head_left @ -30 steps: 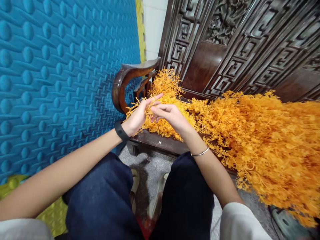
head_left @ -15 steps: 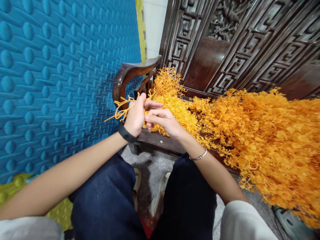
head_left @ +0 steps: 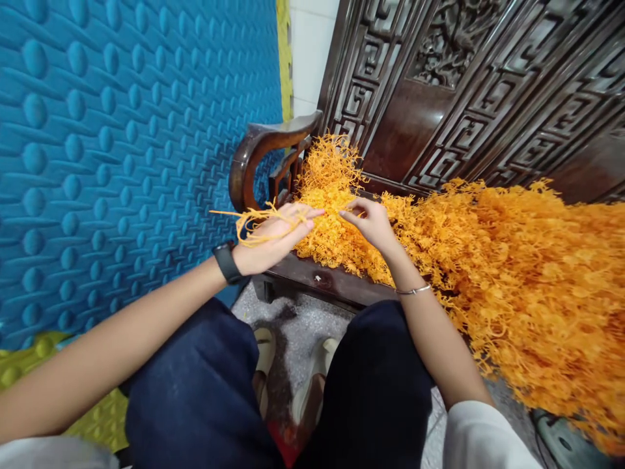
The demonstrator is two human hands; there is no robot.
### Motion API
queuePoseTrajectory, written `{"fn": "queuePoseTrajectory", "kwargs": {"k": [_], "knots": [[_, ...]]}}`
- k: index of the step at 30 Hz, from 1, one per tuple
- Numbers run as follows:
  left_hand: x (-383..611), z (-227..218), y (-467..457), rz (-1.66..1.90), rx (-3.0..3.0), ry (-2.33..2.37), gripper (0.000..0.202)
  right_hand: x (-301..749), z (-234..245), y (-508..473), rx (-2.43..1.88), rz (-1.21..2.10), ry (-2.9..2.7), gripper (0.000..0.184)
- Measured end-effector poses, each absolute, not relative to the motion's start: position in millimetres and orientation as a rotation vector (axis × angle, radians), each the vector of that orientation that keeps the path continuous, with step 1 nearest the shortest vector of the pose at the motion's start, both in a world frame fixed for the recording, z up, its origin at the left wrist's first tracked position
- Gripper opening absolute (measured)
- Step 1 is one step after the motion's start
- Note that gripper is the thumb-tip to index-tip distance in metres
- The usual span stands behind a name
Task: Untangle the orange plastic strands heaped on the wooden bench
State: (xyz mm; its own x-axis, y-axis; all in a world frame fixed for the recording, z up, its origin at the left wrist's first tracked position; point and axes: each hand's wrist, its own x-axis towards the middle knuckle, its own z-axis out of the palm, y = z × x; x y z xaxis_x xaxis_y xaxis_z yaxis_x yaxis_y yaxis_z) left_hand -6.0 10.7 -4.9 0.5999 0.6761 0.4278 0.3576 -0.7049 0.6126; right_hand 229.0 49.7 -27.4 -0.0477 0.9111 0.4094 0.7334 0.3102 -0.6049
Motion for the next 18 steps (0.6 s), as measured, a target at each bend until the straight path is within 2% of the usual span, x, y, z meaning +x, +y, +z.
{"fn": "queuePoseTrajectory", "kwargs": {"k": [4, 8, 10, 12, 14, 16, 18], "knots": [[1, -20, 6, 0.576, 2.751, 0.719, 0.043, 251, -42, 76, -1.511, 0.191, -1.695, 0.017], [11, -31, 1, 0.414, 2.954, 0.626, 0.042, 258, -50, 87, -1.51, 0.111, -1.616, 0.04], [15, -34, -1, 0.315, 3.032, 0.557, 0.039, 254, -47, 79, -1.463, 0.285, -1.608, 0.039], [18, -36, -2, 0.199, 3.112, 0.489, 0.033, 244, -41, 65, -1.32, 0.621, -1.681, 0.035], [21, -39, -4, 0.111, 3.19, 0.451, 0.026, 231, -33, 48, -1.122, 0.907, -1.842, 0.039], [23, -43, -7, 0.075, 3.25, 0.441, 0.023, 217, -26, 34, -0.975, 1.008, -2.013, 0.051], [25, -46, -9, 0.064, 3.28, 0.423, 0.024, 207, -22, 25, -0.892, 1.032, -2.111, 0.054]]}}
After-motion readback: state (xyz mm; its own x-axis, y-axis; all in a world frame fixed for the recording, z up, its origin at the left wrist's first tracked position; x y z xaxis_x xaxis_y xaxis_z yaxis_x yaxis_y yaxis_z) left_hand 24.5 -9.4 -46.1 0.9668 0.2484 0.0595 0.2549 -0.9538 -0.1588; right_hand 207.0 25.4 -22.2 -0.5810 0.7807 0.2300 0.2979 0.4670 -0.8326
